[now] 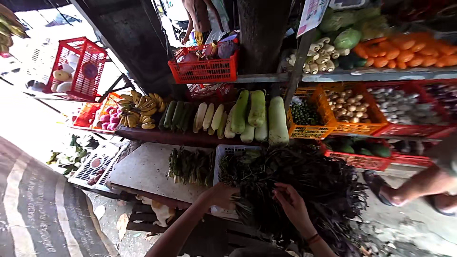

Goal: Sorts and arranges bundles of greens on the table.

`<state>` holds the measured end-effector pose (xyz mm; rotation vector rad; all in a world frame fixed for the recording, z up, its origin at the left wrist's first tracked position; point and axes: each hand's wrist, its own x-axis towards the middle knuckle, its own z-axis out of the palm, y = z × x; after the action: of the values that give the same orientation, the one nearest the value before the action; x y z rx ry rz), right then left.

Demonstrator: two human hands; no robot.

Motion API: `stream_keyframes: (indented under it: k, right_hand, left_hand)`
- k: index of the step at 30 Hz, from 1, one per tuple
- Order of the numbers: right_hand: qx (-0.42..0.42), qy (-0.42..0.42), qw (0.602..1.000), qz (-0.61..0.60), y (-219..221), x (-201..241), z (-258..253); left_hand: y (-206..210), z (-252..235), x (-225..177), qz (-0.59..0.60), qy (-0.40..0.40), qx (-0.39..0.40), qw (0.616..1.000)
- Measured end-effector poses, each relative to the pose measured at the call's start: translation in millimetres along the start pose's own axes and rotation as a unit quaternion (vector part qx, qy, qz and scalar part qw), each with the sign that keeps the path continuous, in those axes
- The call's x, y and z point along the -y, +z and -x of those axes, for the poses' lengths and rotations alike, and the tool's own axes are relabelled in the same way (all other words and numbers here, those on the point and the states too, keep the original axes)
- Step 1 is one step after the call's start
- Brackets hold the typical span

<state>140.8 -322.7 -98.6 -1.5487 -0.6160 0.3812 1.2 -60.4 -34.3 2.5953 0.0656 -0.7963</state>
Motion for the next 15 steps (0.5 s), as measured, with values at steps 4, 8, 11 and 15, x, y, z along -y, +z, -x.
stream_keyframes:
  k: [4, 8, 11, 15]
  right_hand:
    - [-0.006, 0.014, 0.999, 0.038, 4.7, 17.3, -16.7]
    - [0.055, -0.031, 0.983, 0.170, 12.9, 26.3, -54.4]
    - [0.109, -0.061, 0.960, 0.251, 24.1, 27.5, -87.5]
    - [0.132, -0.001, 0.908, 0.398, 48.8, 22.6, -133.3]
  left_hand:
    - [3.7, 26.8, -31.9, -0.060, 0.015, -0.051, 0.997]
    - [3.9, 57.4, -19.6, -0.068, -0.041, -0.089, 0.993]
    - [5.5, 80.9, -13.4, -0.069, -0.124, -0.175, 0.974]
    - [10.5, 106.2, -9.3, -0.035, -0.129, -0.500, 0.856]
